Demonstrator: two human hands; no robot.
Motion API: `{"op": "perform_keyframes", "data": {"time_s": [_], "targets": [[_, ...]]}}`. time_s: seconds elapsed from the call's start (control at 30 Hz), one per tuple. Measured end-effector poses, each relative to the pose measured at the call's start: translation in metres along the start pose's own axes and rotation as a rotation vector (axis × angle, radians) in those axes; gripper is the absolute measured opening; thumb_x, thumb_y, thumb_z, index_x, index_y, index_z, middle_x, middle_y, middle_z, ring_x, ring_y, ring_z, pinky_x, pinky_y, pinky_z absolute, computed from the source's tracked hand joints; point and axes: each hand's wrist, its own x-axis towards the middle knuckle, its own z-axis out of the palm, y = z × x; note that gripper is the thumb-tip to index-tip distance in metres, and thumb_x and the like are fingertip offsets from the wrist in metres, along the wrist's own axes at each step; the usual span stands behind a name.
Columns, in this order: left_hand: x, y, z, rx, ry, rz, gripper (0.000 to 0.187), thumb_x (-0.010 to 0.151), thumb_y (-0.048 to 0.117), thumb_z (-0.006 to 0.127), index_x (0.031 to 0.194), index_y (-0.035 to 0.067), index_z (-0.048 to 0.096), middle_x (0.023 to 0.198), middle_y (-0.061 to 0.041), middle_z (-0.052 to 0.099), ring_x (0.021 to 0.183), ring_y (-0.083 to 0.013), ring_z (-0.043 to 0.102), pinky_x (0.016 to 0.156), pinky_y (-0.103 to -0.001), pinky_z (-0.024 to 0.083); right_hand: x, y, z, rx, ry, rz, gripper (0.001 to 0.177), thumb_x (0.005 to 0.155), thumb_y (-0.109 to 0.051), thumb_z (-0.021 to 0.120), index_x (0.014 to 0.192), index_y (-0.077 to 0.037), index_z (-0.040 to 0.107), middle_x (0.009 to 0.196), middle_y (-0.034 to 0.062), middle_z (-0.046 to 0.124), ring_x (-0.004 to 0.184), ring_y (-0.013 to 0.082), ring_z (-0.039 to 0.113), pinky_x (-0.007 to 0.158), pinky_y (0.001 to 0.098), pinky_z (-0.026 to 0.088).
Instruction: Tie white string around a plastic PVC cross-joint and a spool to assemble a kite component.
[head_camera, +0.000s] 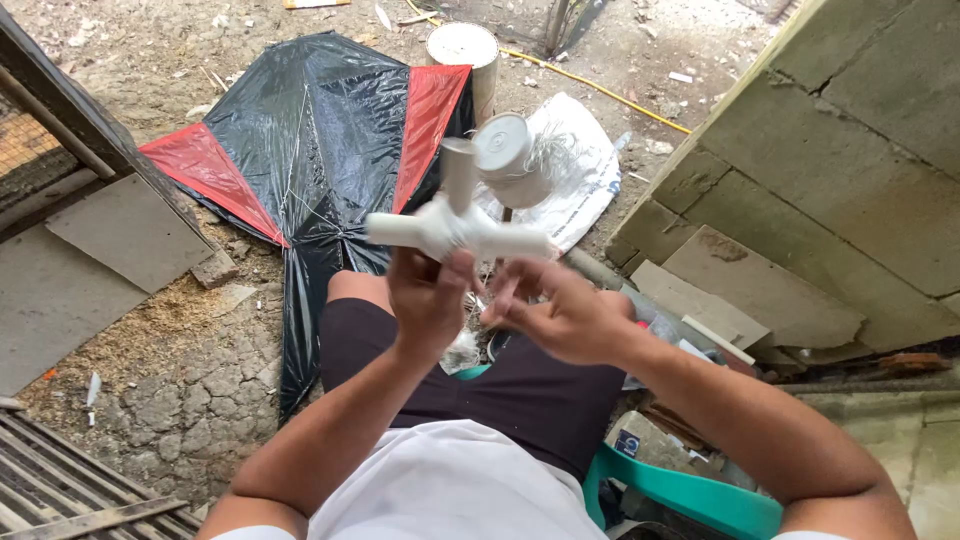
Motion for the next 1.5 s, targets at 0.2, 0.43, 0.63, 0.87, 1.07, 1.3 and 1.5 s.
{"op": "perform_keyframes", "data": {"time_s": [0.2,0.43,0.63,0.87,1.07,1.3,1.5], "targets": [[0.027,0.030,0.003,0.395,-0.072,0.059,0.058,0.095,0.016,0.079,0.140,-0.004,0.047,0.124,-0.011,0.064,0.115,-0.0142,0.067,0.094,-0.029,0.061,-0.012,-0.029,0.009,-0.326,-0.045,-0.164,0.022,0.100,-0.008,0.064,0.120,-0.003,0.069,0.093,0.0091,0.072,0.087,0.0176,0.073,0.078,0.0279,0.055],[0.029,0.026,-0.006,0.574,-0.430,0.100,0.055,0.085,0.013,0.086,0.130,-0.001,0.058,0.132,-0.012,0.054,0.116,-0.0186,0.064,0.094,-0.031,0.060,-0.013,-0.043,-0.023,-0.720,0.160,-0.152,0.010,0.088,-0.009,0.075,0.097,-0.006,0.076,0.079,0.0088,0.072,0.068,0.0247,0.070,0.056,0.0345,0.052],[0.025,0.003,-0.041,0.284,-0.878,-0.628,0.071,0.080,0.022,0.089,0.141,-0.002,0.061,0.122,-0.009,0.071,0.110,-0.0140,0.066,0.098,-0.030,0.054,-0.010,-0.015,-0.053,-0.719,0.101,-0.406,0.009,0.090,-0.006,0.076,0.095,-0.002,0.070,0.075,0.0090,0.064,0.065,0.0258,0.062,0.059,0.0386,0.050],[0.016,-0.020,-0.059,-0.262,-0.677,-0.670,0.077,0.078,0.050,0.090,0.128,-0.005,0.070,0.124,-0.017,0.068,0.117,-0.0261,0.067,0.111,-0.040,0.051,0.019,0.105,-0.035,-0.335,0.085,-0.153,0.013,0.102,-0.012,0.065,0.094,-0.003,0.069,0.079,0.0092,0.065,0.073,0.0252,0.064,0.069,0.0350,0.049],[0.035,-0.008,-0.065,-0.224,-0.420,-0.545,0.074,0.080,0.053,0.087,0.122,-0.006,0.066,0.143,-0.020,0.052,0.140,-0.0298,0.054,0.117,-0.046,0.044,0.050,0.163,-0.045,-0.162,0.409,-0.183,0.027,0.112,-0.021,0.051,0.118,0.001,0.064,0.104,0.0128,0.068,0.092,0.0234,0.068,0.083,0.0333,0.056],[0.008,-0.035,-0.138,-0.194,-0.237,-0.750,0.088,0.086,0.044,0.082,0.142,-0.016,0.051,0.129,-0.030,0.061,0.126,-0.0380,0.063,0.119,-0.051,0.046,-0.024,0.274,-0.140,0.448,1.026,0.267,0.036,0.110,-0.035,0.045,0.119,-0.006,0.065,0.103,0.0069,0.073,0.080,0.0171,0.073,0.069,0.0287,0.057],[0.018,-0.070,-0.141,-0.164,-0.155,-0.748,0.084,0.088,0.046,0.076,0.140,-0.016,0.054,0.127,-0.025,0.064,0.120,-0.0344,0.065,0.111,-0.046,0.049,0.017,0.333,-0.136,0.241,0.653,0.679,0.030,0.101,-0.027,0.059,0.121,-0.005,0.063,0.100,0.0072,0.072,0.078,0.0160,0.071,0.064,0.0304,0.054]]}}
